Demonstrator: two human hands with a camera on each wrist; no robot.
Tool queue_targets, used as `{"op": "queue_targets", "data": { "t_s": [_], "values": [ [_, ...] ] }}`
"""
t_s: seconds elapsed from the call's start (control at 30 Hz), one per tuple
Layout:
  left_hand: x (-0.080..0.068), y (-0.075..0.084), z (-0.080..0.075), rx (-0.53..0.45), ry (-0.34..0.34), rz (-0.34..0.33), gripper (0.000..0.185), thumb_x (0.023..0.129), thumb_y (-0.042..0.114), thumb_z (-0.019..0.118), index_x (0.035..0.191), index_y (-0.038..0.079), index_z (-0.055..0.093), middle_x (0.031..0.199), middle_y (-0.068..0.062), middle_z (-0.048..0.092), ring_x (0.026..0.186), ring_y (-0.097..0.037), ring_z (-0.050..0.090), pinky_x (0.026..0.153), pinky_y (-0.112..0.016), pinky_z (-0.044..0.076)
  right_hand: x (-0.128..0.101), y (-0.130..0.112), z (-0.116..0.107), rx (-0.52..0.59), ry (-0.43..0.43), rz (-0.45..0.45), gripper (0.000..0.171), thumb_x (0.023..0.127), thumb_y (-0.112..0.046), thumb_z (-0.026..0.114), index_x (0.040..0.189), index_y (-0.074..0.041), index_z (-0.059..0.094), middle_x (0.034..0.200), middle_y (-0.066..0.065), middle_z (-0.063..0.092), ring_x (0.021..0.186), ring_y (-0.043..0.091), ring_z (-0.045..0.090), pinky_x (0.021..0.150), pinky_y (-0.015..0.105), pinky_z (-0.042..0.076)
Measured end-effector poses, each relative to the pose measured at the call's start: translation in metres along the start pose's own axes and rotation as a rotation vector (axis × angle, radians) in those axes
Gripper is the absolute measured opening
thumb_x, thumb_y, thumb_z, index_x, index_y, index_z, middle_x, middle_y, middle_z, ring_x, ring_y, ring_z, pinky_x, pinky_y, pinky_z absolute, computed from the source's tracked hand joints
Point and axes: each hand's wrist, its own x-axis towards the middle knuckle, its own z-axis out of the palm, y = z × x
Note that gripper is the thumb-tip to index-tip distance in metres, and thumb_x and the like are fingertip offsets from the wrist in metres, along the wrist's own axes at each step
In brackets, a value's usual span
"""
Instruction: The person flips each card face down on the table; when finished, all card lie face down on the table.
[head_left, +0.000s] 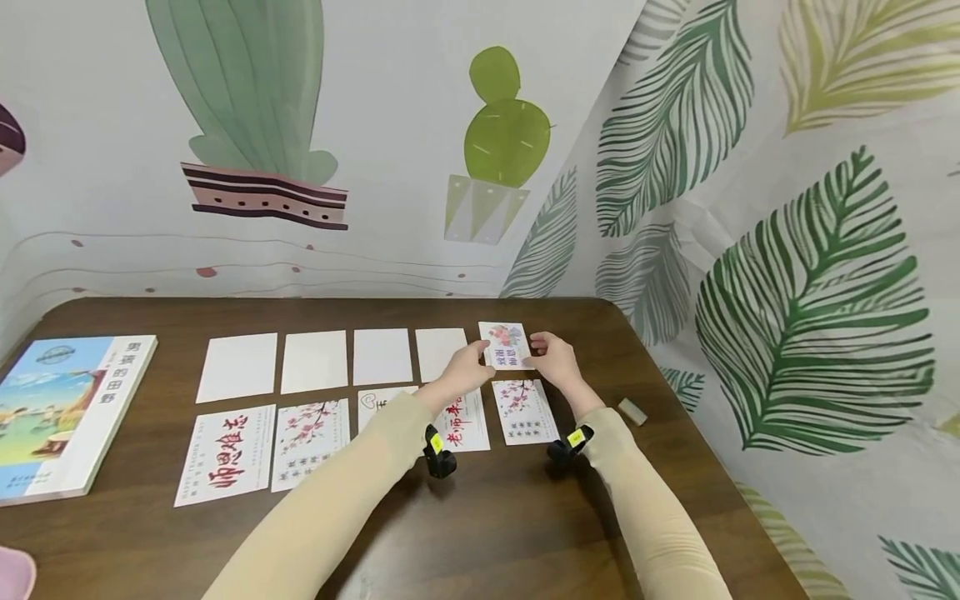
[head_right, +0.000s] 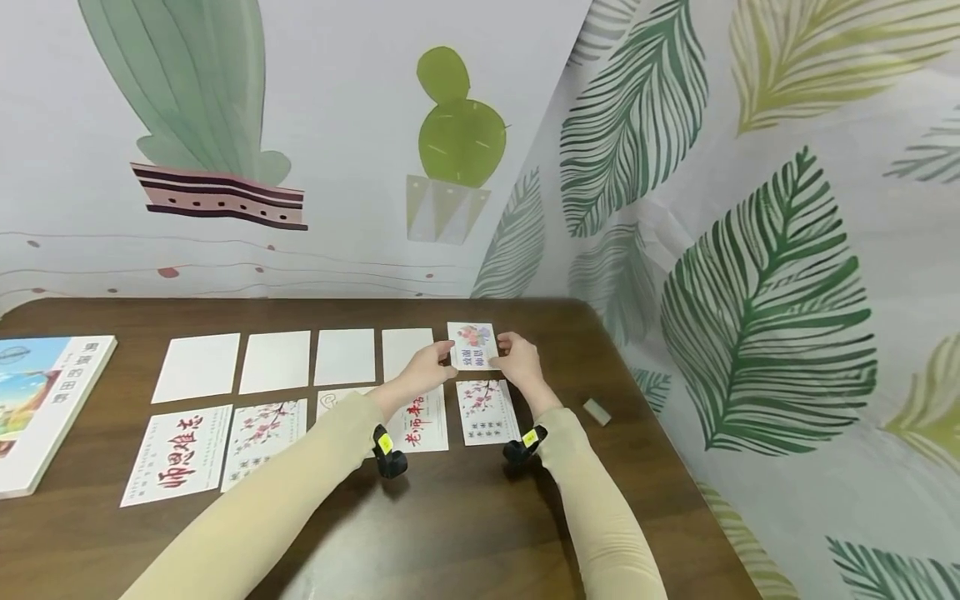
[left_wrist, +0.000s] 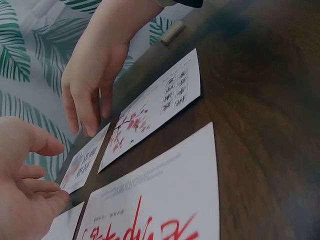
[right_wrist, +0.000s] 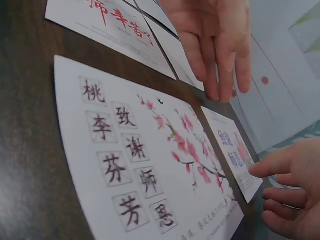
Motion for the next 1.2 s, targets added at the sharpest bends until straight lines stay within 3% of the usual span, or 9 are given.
{"op": "queue_targets", "data": {
  "t_s": [0.07,0.13,0.2,0.3,0.43,0.53,0.6,0.67,1.2],
  "values": [
    [0.002,0.001,0.003,0.015,-0.016,-0.011,0.065,0.091,0.006,0.057,0.151,0.0,0.032,0.154,-0.02,0.037,0.101,-0.027,0.063,0.108,-0.04,0.042,-0.001,0.001,0.001,0.005,-0.018,0.007,0.05,0.085,-0.008,0.07,0.131,0.003,0.056,0.129,0.022,0.062,0.116,0.035,0.059,0.098,0.045,0.05],
    [0.005,0.002,0.006,0.023,-0.029,-0.022,0.067,0.09,0.006,0.057,0.151,0.0,0.031,0.153,-0.02,0.038,0.064,-0.018,0.053,0.091,-0.037,0.049,-0.002,0.001,0.002,0.004,-0.031,0.012,0.052,0.086,-0.009,0.07,0.134,0.003,0.054,0.132,0.022,0.06,0.119,0.035,0.058,0.099,0.046,0.049],
    [0.006,0.004,0.007,0.03,-0.04,-0.035,0.068,0.089,0.006,0.057,0.151,-0.001,0.031,0.153,-0.02,0.039,0.052,-0.012,0.032,0.077,-0.032,0.046,-0.002,0.001,0.004,-0.003,-0.039,0.006,0.052,0.087,-0.01,0.069,0.136,0.002,0.053,0.134,0.022,0.059,0.12,0.035,0.057,0.099,0.046,0.049],
    [0.008,0.004,0.01,0.056,-0.046,-0.05,0.068,0.089,0.006,0.057,0.151,-0.002,0.03,0.15,-0.022,0.043,0.051,-0.009,0.033,0.068,-0.027,0.041,-0.004,-0.001,0.006,-0.016,-0.045,-0.01,0.053,0.088,-0.011,0.069,0.137,0.001,0.052,0.136,0.021,0.058,0.123,0.036,0.056,0.1,0.047,0.048],
    [0.01,0.004,0.012,0.171,-0.089,-0.044,0.065,0.095,0.011,0.056,0.151,-0.003,0.028,0.13,-0.027,0.058,0.058,-0.015,0.041,0.066,-0.028,0.043,-0.006,-0.003,0.007,-0.026,-0.042,-0.024,0.054,0.087,-0.011,0.069,0.137,0.001,0.052,0.136,0.022,0.057,0.125,0.036,0.055,0.101,0.048,0.047],
    [0.011,0.006,0.013,0.271,-0.131,-0.016,0.061,0.099,0.015,0.053,0.151,-0.005,0.027,0.135,-0.027,0.055,0.094,-0.024,0.063,0.09,-0.034,0.052,-0.007,-0.003,0.007,-0.046,-0.037,-0.034,0.054,0.087,-0.011,0.069,0.137,0.002,0.052,0.136,0.022,0.057,0.125,0.036,0.055,0.102,0.048,0.047],
    [0.01,0.009,0.013,0.317,-0.145,0.004,0.06,0.1,0.017,0.052,0.149,-0.008,0.028,0.148,-0.025,0.043,0.13,-0.031,0.051,0.11,-0.039,0.041,-0.007,-0.003,0.007,-0.057,-0.038,-0.039,0.055,0.087,-0.011,0.068,0.138,0.002,0.051,0.136,0.023,0.057,0.125,0.037,0.055,0.102,0.048,0.047],
    [0.01,0.011,0.013,0.344,-0.163,0.016,0.059,0.101,0.017,0.05,0.149,-0.01,0.028,0.154,-0.026,0.033,0.144,-0.036,0.031,0.118,-0.042,0.03,-0.007,-0.002,0.007,-0.059,-0.04,-0.041,0.054,0.087,-0.011,0.068,0.138,0.002,0.051,0.136,0.023,0.057,0.125,0.037,0.055,0.102,0.048,0.046],
    [0.009,0.01,0.01,0.369,-0.197,0.028,0.063,0.098,0.014,0.051,0.149,-0.01,0.025,0.155,-0.028,0.028,0.146,-0.037,0.026,0.121,-0.043,0.023,0.004,-0.002,0.002,0.196,-0.022,0.076,0.05,0.086,-0.002,0.067,0.132,0.004,0.051,0.13,0.024,0.058,0.118,0.037,0.059,0.096,0.044,0.052]
  ]
}}
